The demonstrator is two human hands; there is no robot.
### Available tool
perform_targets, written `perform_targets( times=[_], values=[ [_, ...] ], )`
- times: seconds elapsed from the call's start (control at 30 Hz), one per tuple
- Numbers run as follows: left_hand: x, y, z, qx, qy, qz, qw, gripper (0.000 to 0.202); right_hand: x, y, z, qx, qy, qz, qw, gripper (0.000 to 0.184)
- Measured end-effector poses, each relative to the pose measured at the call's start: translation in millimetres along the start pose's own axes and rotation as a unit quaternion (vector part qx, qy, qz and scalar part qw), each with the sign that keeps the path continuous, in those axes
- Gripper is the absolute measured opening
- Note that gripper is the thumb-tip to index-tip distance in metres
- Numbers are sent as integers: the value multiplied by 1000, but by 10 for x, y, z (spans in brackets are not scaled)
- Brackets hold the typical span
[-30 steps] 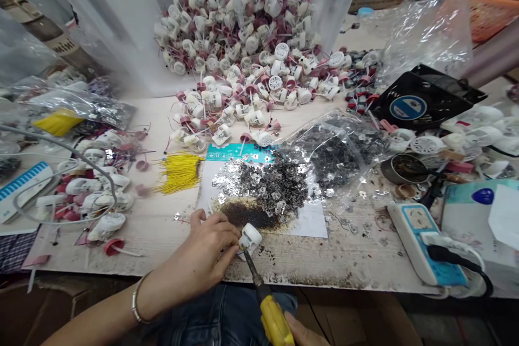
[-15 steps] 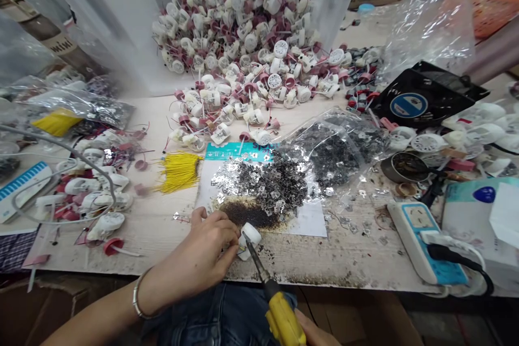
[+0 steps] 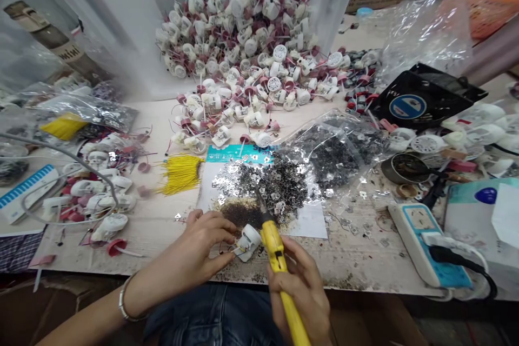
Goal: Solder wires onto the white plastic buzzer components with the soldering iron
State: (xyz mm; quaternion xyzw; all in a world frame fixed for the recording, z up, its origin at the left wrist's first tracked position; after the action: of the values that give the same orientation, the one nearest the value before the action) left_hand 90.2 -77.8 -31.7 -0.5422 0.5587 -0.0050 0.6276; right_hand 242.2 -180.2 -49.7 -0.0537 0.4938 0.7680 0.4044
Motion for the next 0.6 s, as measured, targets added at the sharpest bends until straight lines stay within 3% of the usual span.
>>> perform_targets(
  times=[0.13, 0.23, 0.33, 0.4, 0.5, 0.6],
  values=[
    [6, -3, -14, -7, 9, -27, 1000, 12, 310, -96, 79, -44, 40, 7, 998, 17],
    [-5, -8, -34, 2, 0, -58, 998, 6, 333, -67, 83, -45, 26, -2, 999, 16],
    [-1, -49, -62, 21, -6, -85, 996, 45, 240, 15, 100, -30, -15, -12, 999, 22],
    [-18, -78, -92, 20, -3, -109, 994, 56, 212, 50, 129, -27, -18, 0, 999, 26],
    [-207, -28, -248, -15, -44, -142, 989, 49, 264, 62, 192, -53, -3, 28, 998, 24],
    [-596, 245, -730, -89, -138, -124, 979, 52, 358, 29, 259, -48, -18, 49, 997, 21]
  ],
)
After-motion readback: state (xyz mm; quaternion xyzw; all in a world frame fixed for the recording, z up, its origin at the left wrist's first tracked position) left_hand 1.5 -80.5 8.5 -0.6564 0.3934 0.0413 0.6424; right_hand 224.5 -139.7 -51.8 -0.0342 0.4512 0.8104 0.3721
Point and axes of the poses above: each hand's wrist, its own z-axis towards the middle knuckle, its own x-axis out of the palm, y = z × x, the point moved 5 cm from there along z, towards the middle knuckle, and after that the axes turned 7 degrees about -z, right-handed, at the moved point
